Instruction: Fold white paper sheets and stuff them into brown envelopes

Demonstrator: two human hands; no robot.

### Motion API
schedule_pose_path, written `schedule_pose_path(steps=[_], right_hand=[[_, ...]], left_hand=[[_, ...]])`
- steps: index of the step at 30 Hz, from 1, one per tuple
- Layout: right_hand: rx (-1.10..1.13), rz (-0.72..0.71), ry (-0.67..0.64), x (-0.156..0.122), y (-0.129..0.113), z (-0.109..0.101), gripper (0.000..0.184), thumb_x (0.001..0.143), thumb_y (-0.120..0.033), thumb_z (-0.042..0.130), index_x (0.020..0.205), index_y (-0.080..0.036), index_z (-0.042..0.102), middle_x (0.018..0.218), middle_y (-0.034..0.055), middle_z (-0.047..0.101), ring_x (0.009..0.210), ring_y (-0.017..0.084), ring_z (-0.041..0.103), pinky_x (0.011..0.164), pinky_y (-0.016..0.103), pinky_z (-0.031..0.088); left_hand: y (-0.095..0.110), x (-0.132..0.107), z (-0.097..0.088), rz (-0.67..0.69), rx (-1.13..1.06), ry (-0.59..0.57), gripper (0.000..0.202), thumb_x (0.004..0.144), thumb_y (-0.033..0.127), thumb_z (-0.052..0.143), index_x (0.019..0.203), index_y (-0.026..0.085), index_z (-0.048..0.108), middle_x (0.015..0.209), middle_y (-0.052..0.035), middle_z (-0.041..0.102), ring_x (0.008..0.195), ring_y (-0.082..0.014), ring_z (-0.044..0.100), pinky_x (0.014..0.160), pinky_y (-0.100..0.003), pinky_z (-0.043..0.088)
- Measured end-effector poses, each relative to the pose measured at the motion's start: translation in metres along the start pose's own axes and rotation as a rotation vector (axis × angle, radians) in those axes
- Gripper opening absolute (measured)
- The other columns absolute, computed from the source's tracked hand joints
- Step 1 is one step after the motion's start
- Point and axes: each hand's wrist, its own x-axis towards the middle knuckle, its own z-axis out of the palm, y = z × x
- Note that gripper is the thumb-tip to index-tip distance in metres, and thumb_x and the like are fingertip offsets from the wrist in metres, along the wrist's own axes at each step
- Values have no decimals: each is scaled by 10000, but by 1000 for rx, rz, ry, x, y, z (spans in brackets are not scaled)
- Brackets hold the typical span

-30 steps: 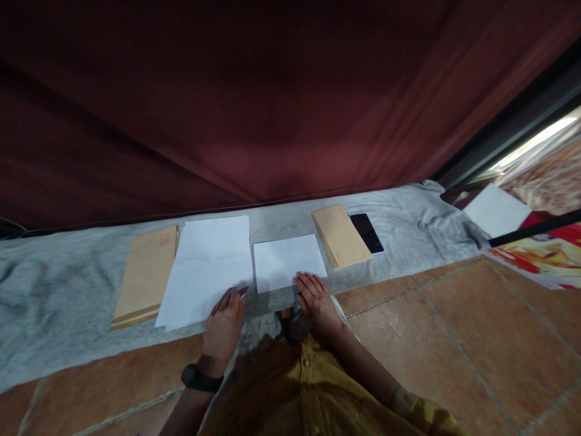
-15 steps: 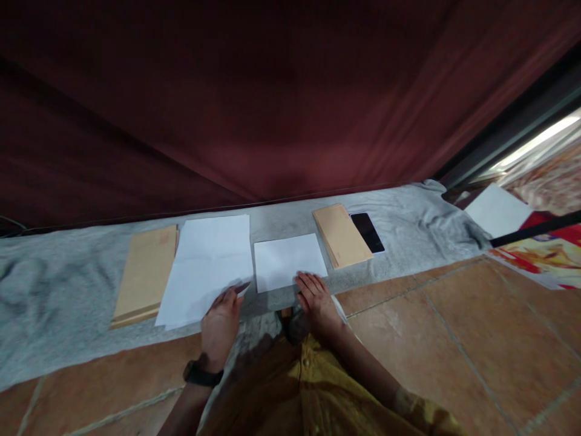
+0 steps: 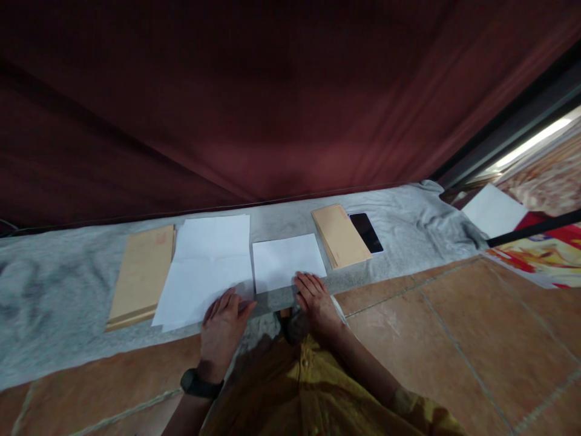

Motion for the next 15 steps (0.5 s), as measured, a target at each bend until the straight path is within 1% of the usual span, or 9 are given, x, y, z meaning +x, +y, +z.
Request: schedule_pose_path(steps=[2, 5, 7, 9, 11, 12, 15], right_hand=[[-6, 4, -8, 0, -1, -2, 462, 1017, -200, 442, 1476, -159, 464, 1494, 114, 514, 1404, 244, 439, 1184, 502, 366], [-29, 10, -19, 1, -3, -3, 468, 1016, -198, 443, 1482, -163, 459, 1494, 120, 514, 1408, 241, 432, 1187, 499, 360], [-45, 10, -25, 1, -4, -3, 468, 1017, -196, 432, 1483, -157, 459, 1499, 127, 507, 1417, 246, 420, 1189, 504, 351], [-57, 4, -37, 2, -5, -2, 469, 1020, -195, 413, 1486, -149, 453, 1512, 127, 492, 1430, 248, 401, 1196, 507, 332], [-64, -6, -58, 3, -4, -1, 476, 1021, -191, 401, 1493, -143, 441, 1527, 121, 475, 1441, 242, 386, 1208, 503, 311], [-67, -8, -69, 3, -4, -1, 481, 1020, -190, 401, 1496, -141, 436, 1532, 118, 470, 1444, 237, 382, 1213, 498, 304], [-69, -12, -92, 3, -2, 0, 487, 1018, -197, 409, 1500, -136, 432, 1543, 115, 457, 1450, 229, 372, 1221, 485, 293]], left_hand=[[5, 0, 0, 29, 2, 48, 429, 955, 495, 497, 1103, 130, 666, 1275, -161, 682, 1148, -311, 655, 1036, -478, 484], [23, 0, 4, 139, -12, 95, 467, 990, 420, 436, 1278, 89, 596, 1425, -192, 578, 1340, -311, 528, 1166, -506, 364], [42, 0, 10, 277, -35, 50, 481, 999, 366, 413, 1381, 96, 526, 1515, -165, 493, 1421, -279, 443, 1206, -485, 320], [63, 0, 19, 392, -48, -12, 513, 993, 357, 421, 1439, 107, 474, 1557, -134, 445, 1460, -262, 386, 1221, -468, 308], [81, 1, 28, 427, -49, -59, 551, 977, 344, 438, 1470, 97, 434, 1574, -128, 420, 1480, -260, 348, 1230, -463, 297], [87, 1, 32, 420, -43, -84, 571, 965, 330, 449, 1480, 85, 418, 1580, -134, 408, 1486, -262, 335, 1234, -460, 292], [96, 2, 41, 392, -29, -135, 612, 943, 304, 451, 1502, 66, 379, 1592, -149, 378, 1502, -272, 295, 1247, -478, 258]])
